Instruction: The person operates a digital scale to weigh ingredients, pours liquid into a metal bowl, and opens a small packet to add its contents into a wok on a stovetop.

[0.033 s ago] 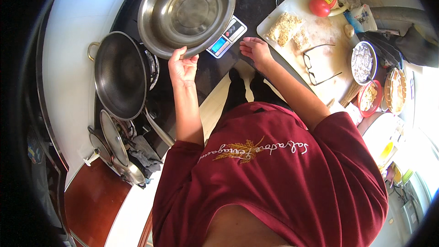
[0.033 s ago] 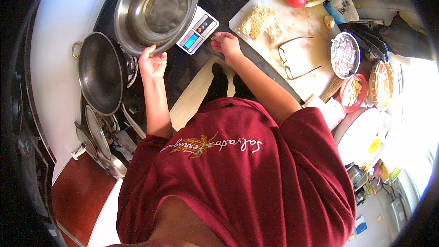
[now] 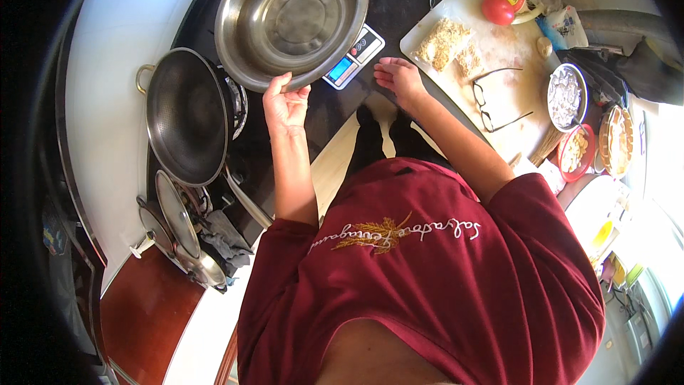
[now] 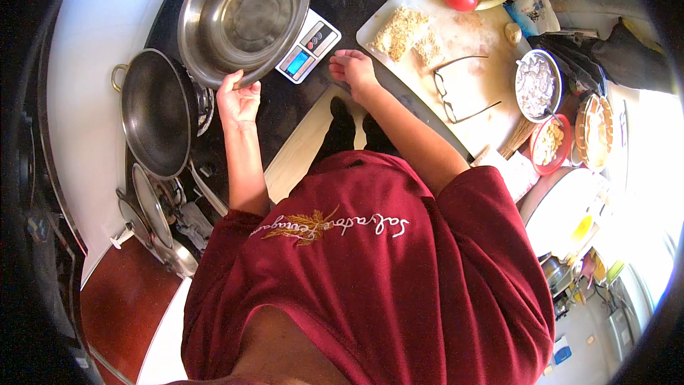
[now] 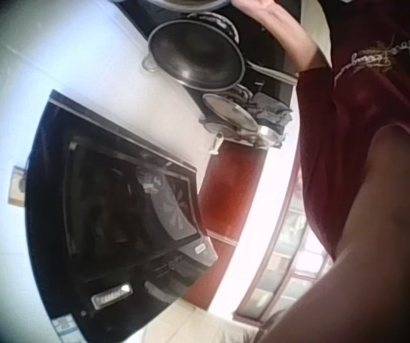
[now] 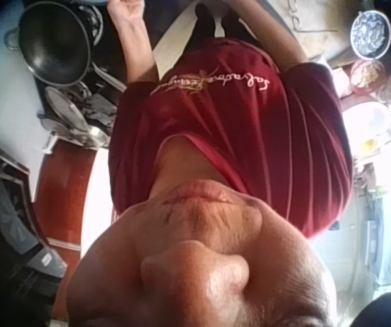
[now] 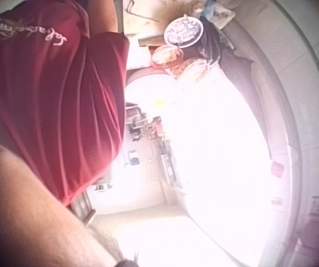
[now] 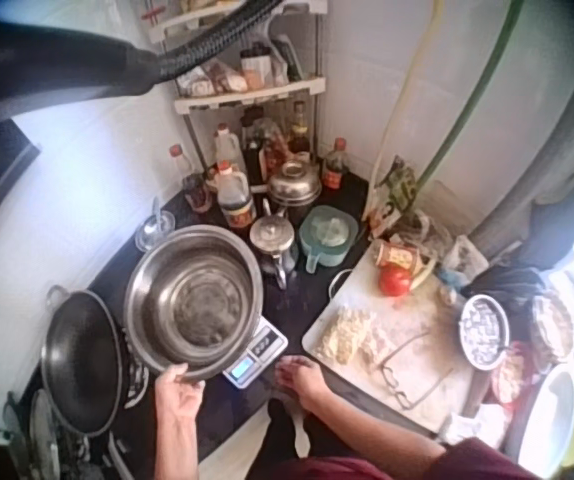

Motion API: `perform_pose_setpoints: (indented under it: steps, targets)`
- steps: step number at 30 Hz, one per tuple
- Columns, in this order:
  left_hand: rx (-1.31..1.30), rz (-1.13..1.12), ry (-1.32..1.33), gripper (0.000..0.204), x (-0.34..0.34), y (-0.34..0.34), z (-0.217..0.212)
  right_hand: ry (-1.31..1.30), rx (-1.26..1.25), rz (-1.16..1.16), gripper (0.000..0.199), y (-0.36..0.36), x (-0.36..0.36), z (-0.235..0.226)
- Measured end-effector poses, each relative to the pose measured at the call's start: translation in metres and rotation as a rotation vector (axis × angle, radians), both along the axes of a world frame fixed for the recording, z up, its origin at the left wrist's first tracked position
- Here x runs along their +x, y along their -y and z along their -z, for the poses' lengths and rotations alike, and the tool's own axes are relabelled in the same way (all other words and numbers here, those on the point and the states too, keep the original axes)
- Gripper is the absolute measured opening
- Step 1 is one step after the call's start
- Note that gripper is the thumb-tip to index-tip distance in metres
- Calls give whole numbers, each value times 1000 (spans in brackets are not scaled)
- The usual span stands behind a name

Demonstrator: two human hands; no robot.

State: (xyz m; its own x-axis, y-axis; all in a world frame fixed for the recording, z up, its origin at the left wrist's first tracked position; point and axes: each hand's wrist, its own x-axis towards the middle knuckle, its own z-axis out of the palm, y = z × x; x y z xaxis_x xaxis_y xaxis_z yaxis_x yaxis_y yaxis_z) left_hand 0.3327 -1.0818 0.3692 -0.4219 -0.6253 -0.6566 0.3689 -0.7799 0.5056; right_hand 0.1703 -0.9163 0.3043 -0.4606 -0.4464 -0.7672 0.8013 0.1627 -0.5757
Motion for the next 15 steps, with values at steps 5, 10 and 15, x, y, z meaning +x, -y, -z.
perform_pose_setpoints:
  steps: [5,10,15]
  targets:
    - [-26,16,31,8,-2,-11,-5,-32,-67,-51,24,-5,-9,-8]
    - [-38,17,40,8,0,-6,1,-342,-269,-260,61,30,-55,-83]
    - [-49,34,29,8,1,-9,0,-703,-74,-594,69,68,-73,-109]
